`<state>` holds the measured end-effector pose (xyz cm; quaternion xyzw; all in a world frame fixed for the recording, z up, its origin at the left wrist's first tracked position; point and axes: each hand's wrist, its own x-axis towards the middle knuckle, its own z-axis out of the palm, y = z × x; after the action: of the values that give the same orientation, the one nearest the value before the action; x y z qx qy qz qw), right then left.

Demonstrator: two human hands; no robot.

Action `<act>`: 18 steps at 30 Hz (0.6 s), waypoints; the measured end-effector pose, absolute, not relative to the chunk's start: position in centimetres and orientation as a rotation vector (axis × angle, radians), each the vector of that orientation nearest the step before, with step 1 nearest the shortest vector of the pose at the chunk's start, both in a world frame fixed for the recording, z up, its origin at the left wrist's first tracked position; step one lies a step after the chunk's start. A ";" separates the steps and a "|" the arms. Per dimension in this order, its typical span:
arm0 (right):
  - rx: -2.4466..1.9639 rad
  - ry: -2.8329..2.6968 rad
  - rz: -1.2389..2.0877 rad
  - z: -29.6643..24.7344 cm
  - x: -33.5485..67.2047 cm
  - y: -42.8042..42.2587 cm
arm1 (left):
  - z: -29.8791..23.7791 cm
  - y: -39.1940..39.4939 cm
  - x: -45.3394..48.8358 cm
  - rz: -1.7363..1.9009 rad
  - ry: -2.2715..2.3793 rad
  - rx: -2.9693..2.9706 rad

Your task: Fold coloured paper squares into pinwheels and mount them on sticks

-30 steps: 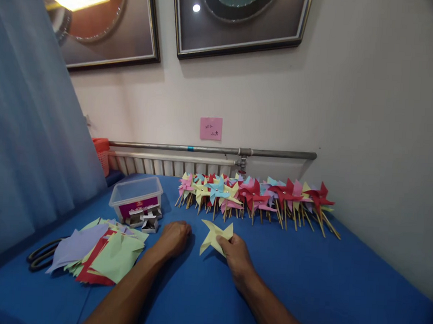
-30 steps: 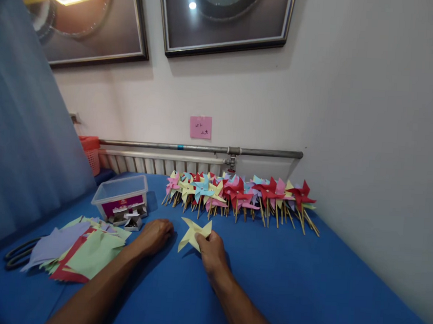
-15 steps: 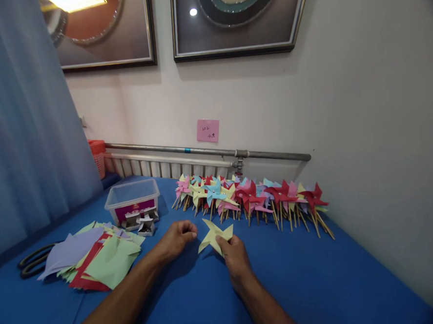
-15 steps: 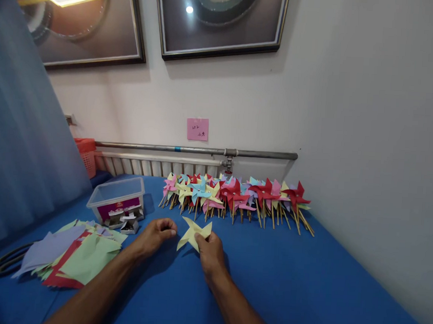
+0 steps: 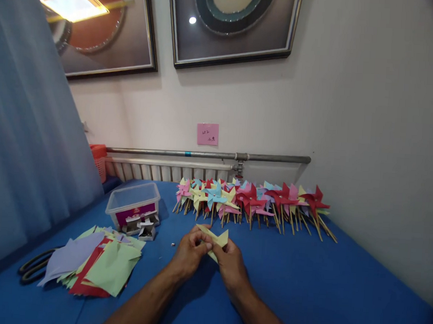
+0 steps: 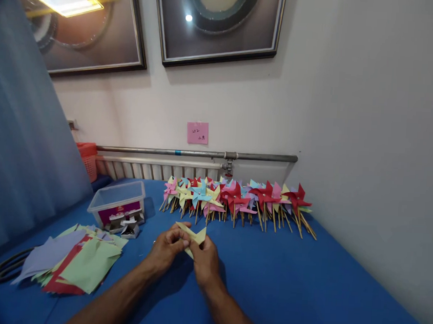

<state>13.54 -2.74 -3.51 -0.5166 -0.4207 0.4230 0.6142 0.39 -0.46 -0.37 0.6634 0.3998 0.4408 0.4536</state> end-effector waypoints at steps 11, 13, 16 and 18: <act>-1.199 -1.000 0.971 -3.8 13.6 -2.7 | -0.6 0.0 0.1 1.051 1.051 1.668; -1.204 -1.006 0.974 -3.9 13.7 -2.7 | -0.7 0.1 0.1 1.066 1.021 1.651; -1.199 -1.013 0.983 -3.9 13.7 -2.8 | -0.9 0.2 0.1 1.101 0.992 1.644; -1.192 -1.016 0.980 -3.7 13.7 -2.9 | -1.1 0.3 0.1 1.107 0.984 1.618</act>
<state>13.75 -2.87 -3.69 -0.5149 -0.4386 0.4231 0.6029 0.08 0.26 -1.08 0.6563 0.3992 0.4490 0.4564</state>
